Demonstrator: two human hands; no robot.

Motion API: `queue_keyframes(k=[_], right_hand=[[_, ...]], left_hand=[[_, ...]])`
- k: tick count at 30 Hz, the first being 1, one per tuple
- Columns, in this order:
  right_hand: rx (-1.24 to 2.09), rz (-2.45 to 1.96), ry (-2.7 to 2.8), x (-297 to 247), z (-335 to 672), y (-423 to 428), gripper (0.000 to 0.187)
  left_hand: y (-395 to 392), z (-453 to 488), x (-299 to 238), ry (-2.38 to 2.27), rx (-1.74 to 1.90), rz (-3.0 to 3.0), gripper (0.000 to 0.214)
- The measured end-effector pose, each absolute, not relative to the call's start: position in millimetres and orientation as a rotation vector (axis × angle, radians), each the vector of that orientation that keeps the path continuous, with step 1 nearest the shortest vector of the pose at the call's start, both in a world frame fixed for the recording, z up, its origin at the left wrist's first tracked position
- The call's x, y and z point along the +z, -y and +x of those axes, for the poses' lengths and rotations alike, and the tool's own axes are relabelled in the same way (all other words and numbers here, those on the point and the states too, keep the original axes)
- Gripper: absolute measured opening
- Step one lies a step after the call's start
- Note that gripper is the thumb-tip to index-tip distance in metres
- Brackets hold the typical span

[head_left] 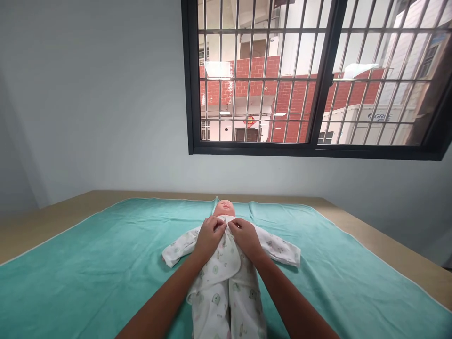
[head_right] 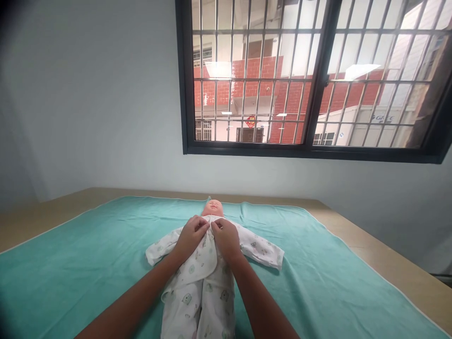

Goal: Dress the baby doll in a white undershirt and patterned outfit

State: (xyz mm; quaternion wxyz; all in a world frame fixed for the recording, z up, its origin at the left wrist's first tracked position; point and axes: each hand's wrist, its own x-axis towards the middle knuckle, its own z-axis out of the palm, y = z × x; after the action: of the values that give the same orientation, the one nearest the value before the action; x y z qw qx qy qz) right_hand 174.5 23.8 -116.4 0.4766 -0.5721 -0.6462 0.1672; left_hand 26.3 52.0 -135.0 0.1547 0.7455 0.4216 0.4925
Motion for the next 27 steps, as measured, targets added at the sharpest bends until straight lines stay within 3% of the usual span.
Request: queue_keyframes(k=[4,11,21,27], right_hand=[[0.442,-1.404,1.591,-119,174,-26,0.026],[0.548,-1.367,1.518,-120,178,-30,0.012],[0.872,-1.201,1.333,-118,192,-34,0.02],[0.949,-1.119,1.233,-122,189,-36,0.026]], left_hand=[[-50,26,-137,-1.2,1.397,2.12,0.016],[-50,28,-133,-1.161,1.363,2.13,0.019],[-40,28,-111,-1.111,1.373,1.992,0.016],[-33,34,-107,-0.924,1.269,1.594,0.017]])
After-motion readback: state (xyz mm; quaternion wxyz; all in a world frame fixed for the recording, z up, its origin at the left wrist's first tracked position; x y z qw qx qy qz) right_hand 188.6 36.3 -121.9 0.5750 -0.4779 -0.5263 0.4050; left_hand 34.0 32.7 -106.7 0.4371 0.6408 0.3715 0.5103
